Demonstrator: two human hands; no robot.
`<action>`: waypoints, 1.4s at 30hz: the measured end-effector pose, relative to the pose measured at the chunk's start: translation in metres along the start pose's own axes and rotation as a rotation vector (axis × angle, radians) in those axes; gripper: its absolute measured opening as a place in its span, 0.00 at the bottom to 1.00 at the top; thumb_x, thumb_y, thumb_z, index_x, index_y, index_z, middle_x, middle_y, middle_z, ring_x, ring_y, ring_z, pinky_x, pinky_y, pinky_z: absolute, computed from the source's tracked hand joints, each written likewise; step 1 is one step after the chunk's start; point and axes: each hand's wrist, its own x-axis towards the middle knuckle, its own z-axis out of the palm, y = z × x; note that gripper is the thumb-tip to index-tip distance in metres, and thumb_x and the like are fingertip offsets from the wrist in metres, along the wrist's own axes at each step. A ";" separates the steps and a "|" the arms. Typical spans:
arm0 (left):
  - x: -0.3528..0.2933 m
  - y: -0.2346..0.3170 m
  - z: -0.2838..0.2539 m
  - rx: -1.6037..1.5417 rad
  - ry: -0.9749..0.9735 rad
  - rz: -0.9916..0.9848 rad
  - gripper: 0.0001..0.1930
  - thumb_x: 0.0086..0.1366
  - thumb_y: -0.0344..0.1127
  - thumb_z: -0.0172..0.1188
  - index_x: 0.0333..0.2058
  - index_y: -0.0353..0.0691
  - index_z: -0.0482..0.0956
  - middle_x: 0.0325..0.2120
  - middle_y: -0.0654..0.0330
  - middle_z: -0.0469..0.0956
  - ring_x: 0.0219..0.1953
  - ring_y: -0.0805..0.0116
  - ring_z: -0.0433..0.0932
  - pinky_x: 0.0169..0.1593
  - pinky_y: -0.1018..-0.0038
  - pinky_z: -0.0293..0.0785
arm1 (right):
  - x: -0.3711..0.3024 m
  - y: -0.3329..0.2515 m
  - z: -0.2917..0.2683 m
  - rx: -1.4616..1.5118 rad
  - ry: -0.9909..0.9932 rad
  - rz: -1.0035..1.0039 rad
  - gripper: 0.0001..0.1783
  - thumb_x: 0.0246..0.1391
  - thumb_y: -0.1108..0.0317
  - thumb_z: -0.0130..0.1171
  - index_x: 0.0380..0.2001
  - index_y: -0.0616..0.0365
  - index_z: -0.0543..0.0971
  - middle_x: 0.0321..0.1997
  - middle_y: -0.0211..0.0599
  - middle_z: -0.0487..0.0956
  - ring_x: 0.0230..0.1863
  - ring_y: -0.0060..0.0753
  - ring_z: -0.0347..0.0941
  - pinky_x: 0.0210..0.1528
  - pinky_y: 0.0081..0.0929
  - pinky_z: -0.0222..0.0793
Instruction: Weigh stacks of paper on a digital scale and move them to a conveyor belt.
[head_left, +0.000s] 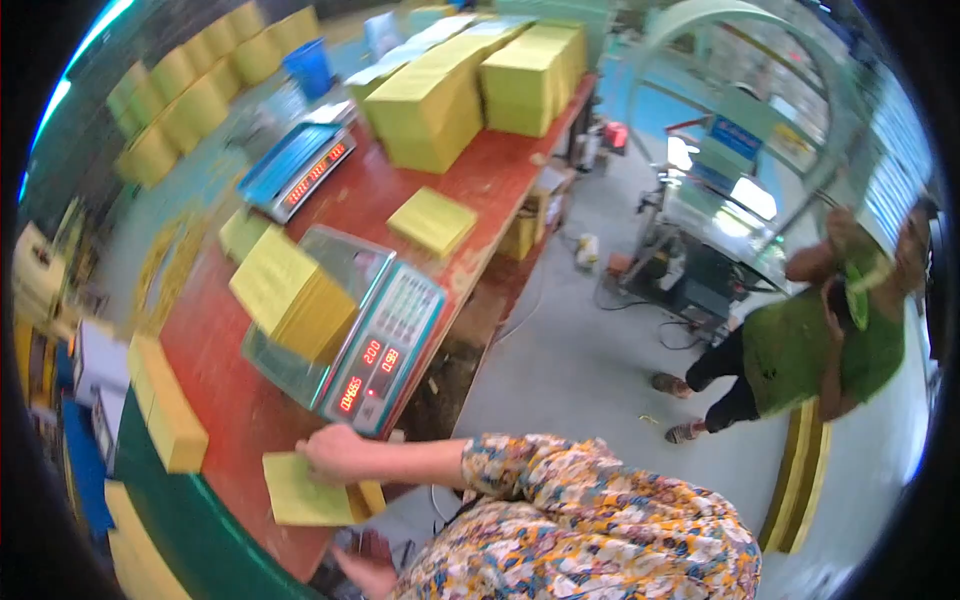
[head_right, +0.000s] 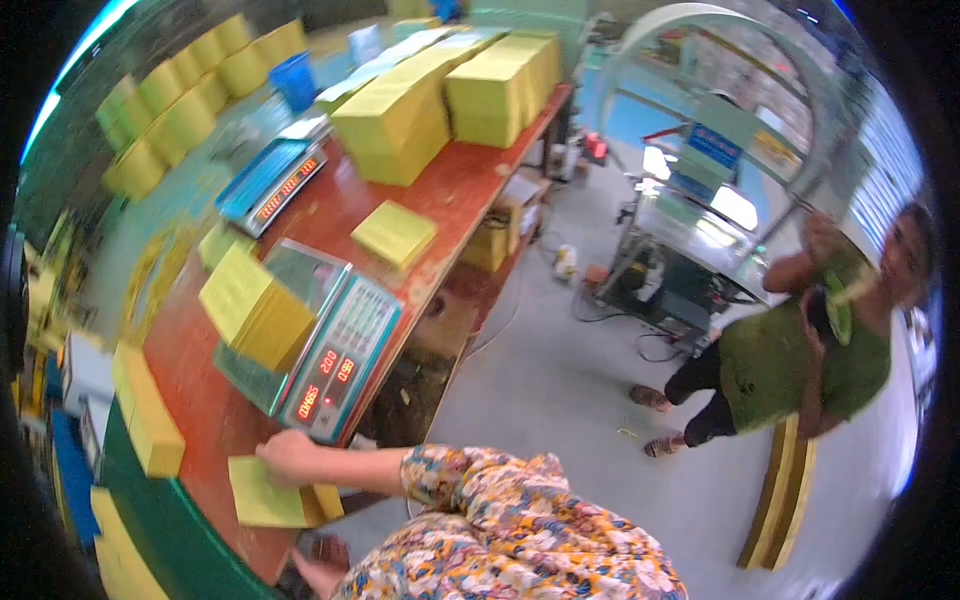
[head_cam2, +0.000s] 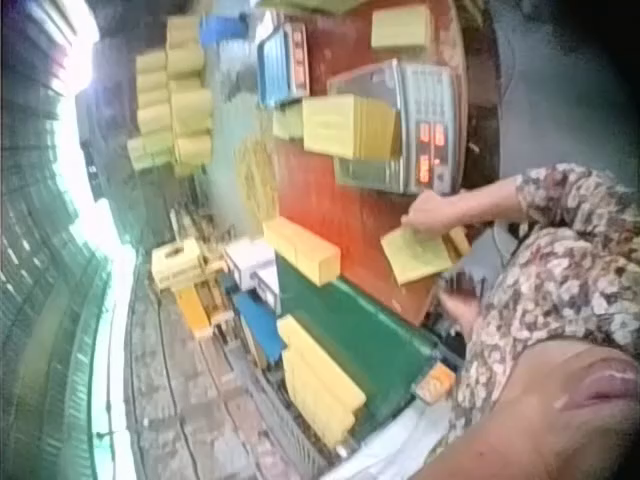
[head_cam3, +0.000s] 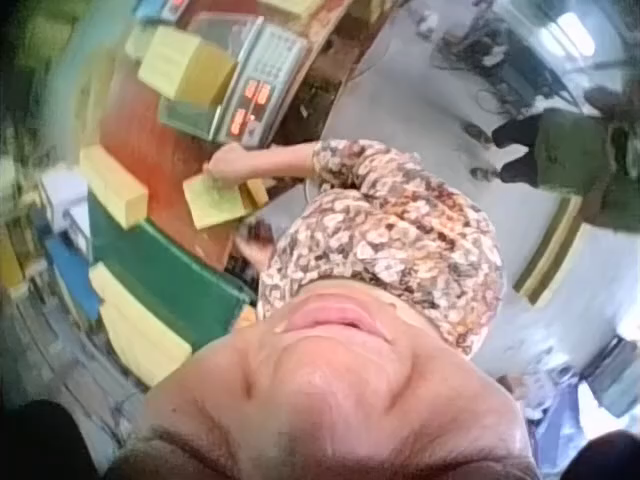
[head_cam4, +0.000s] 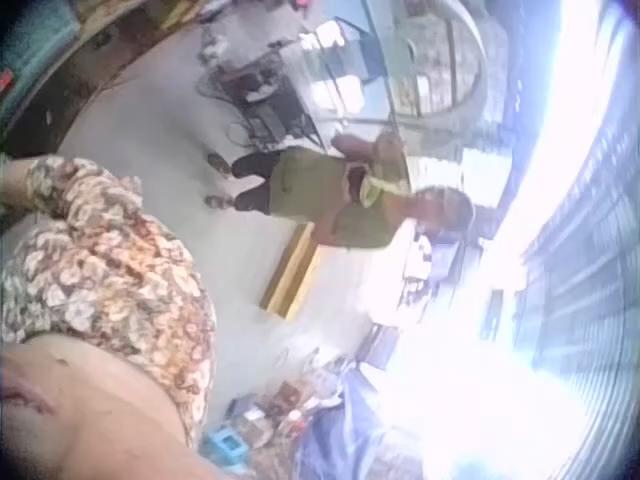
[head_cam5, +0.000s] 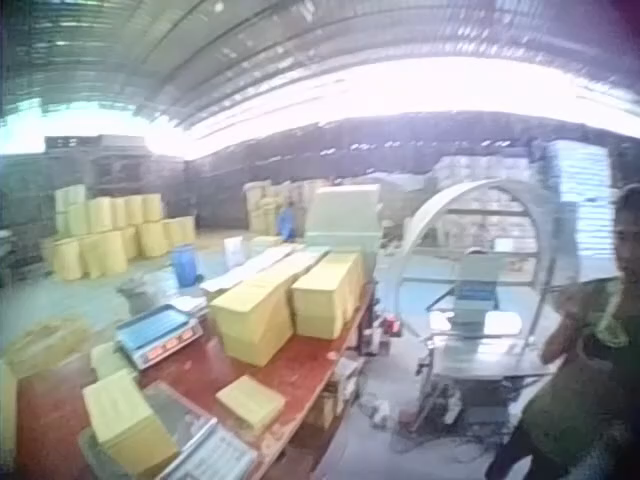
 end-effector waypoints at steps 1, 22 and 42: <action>0.001 -0.011 0.003 0.059 -0.047 0.100 0.37 0.55 0.70 0.58 0.50 0.45 0.72 0.48 0.58 0.74 0.45 0.61 0.74 0.47 0.66 0.73 | -0.001 -0.012 -0.001 0.033 -0.073 0.011 0.19 0.42 0.57 0.61 0.36 0.59 0.80 0.34 0.49 0.83 0.38 0.52 0.81 0.39 0.46 0.76; -0.045 -0.011 0.049 0.023 -0.179 0.379 0.30 0.70 0.51 0.51 0.63 0.39 0.62 0.60 0.56 0.68 0.61 0.60 0.69 0.63 0.59 0.66 | -0.043 -0.011 0.026 0.068 -0.127 -0.180 0.27 0.49 0.49 0.64 0.41 0.62 0.74 0.37 0.54 0.79 0.39 0.54 0.79 0.41 0.44 0.76; -0.090 0.154 0.277 0.716 -0.699 1.277 0.25 0.68 0.29 0.53 0.62 0.31 0.63 0.60 0.51 0.68 0.62 0.61 0.69 0.63 0.66 0.67 | 0.030 0.001 -0.205 0.795 0.361 -0.102 0.29 0.61 0.52 0.58 0.51 0.71 0.76 0.40 0.42 0.82 0.41 0.27 0.76 0.44 0.26 0.72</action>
